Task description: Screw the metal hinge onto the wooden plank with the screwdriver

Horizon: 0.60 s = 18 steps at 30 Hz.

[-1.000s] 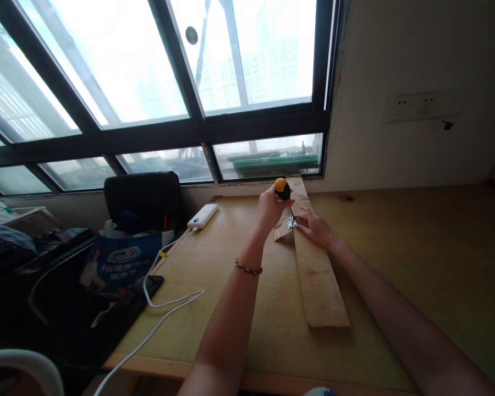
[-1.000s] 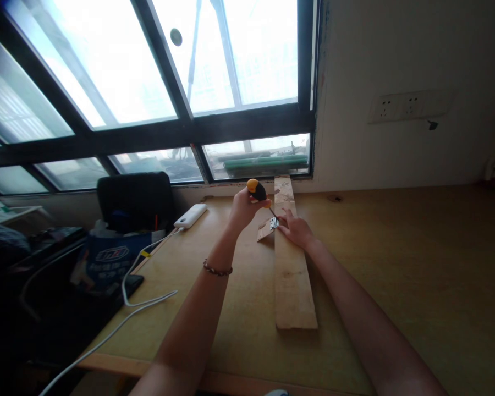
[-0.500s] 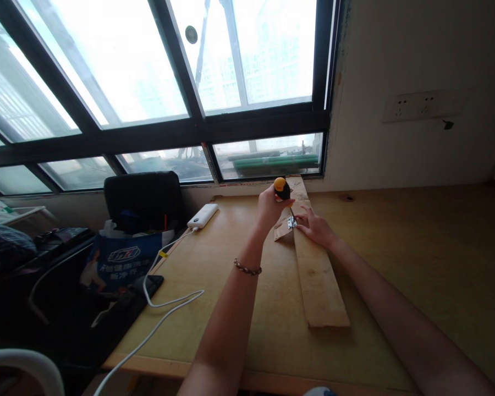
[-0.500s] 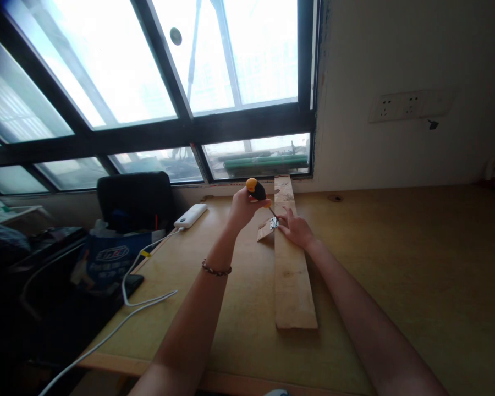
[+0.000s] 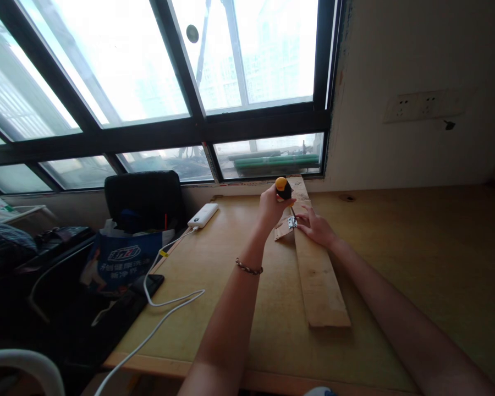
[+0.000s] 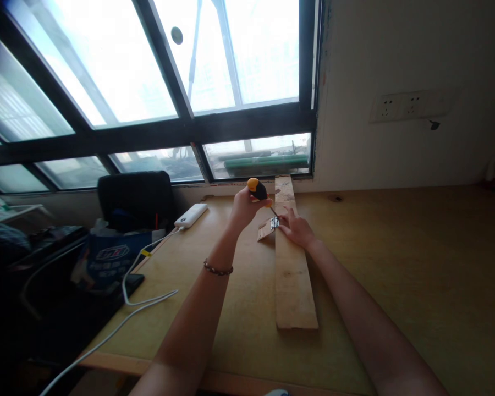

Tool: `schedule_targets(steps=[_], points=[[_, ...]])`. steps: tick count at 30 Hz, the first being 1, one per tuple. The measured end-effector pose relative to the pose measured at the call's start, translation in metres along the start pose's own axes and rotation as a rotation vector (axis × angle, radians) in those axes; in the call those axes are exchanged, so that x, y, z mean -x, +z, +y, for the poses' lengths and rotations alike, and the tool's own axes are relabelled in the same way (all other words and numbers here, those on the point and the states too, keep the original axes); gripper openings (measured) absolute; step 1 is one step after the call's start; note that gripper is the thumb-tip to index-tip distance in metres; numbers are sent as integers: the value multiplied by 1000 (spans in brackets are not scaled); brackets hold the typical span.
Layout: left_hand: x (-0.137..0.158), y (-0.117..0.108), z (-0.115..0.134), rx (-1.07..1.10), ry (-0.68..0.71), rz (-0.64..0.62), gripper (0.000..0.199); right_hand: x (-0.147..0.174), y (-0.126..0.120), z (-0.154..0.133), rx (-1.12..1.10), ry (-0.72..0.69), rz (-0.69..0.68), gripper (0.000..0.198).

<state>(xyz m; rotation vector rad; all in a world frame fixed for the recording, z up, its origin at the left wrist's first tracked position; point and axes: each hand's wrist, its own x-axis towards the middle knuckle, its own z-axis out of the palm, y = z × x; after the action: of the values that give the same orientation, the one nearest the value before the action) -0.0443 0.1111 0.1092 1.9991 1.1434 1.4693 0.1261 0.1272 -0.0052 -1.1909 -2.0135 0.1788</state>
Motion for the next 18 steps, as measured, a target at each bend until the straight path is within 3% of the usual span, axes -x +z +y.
schedule_targets(steps=[18], points=[[-1, -3, 1, 7, -50, 10, 25, 0, -2, -2, -29, 13, -26, 62]])
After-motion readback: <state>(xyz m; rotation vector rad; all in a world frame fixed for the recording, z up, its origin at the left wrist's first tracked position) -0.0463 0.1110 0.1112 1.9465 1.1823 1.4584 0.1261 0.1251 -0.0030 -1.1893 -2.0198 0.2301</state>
